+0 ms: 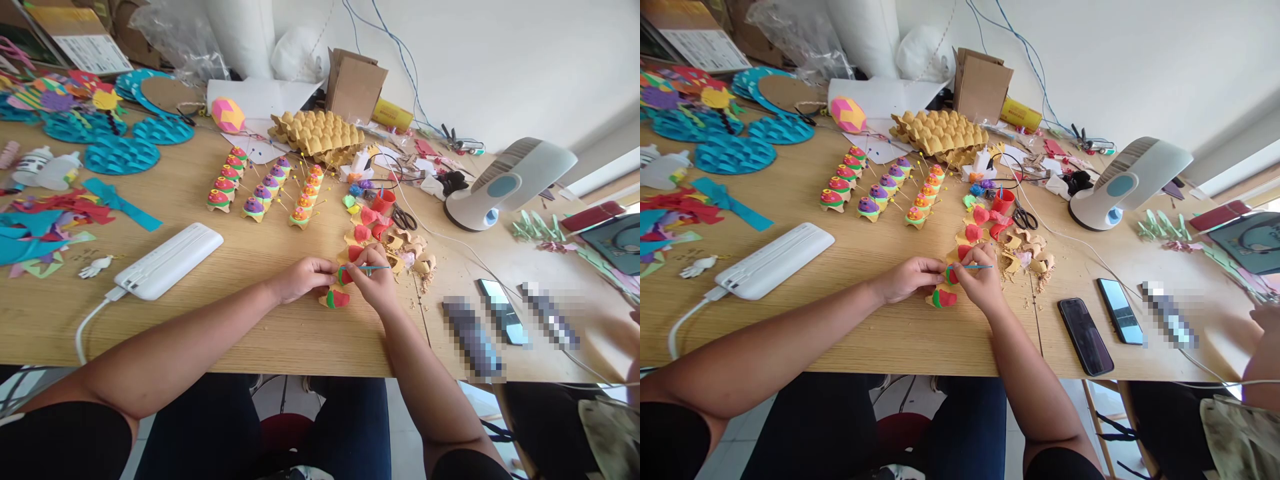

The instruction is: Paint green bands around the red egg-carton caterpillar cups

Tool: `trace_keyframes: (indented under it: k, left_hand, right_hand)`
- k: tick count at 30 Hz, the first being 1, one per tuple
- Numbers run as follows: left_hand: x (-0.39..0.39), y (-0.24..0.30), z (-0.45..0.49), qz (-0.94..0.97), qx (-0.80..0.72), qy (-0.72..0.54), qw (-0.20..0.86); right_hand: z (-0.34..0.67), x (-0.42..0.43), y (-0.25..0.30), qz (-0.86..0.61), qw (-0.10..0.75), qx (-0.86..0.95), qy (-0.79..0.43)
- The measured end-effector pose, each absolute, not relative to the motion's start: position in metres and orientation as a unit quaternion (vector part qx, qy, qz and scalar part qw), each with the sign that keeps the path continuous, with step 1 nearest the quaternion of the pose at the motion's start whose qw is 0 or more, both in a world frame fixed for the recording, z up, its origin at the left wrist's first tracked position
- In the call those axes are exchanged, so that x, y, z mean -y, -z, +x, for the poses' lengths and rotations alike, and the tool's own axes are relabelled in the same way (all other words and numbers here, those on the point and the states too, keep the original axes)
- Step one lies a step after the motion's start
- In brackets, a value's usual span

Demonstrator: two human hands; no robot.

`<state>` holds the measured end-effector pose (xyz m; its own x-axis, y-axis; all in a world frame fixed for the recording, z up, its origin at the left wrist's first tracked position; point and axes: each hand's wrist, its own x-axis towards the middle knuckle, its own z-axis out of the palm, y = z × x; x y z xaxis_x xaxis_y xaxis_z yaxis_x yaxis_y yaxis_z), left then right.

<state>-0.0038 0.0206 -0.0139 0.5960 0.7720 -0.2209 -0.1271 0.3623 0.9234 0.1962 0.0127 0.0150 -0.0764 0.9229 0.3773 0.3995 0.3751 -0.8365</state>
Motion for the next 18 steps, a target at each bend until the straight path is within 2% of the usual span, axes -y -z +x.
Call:
trace_keyframes:
  k: [18]
  left_hand:
    - [-0.0201,0.0097,-0.0033,0.481,-0.342,-0.303,0.748]
  right_hand:
    - [0.1947,-0.0116,-0.015,-0.484,0.464,0.688,-0.278]
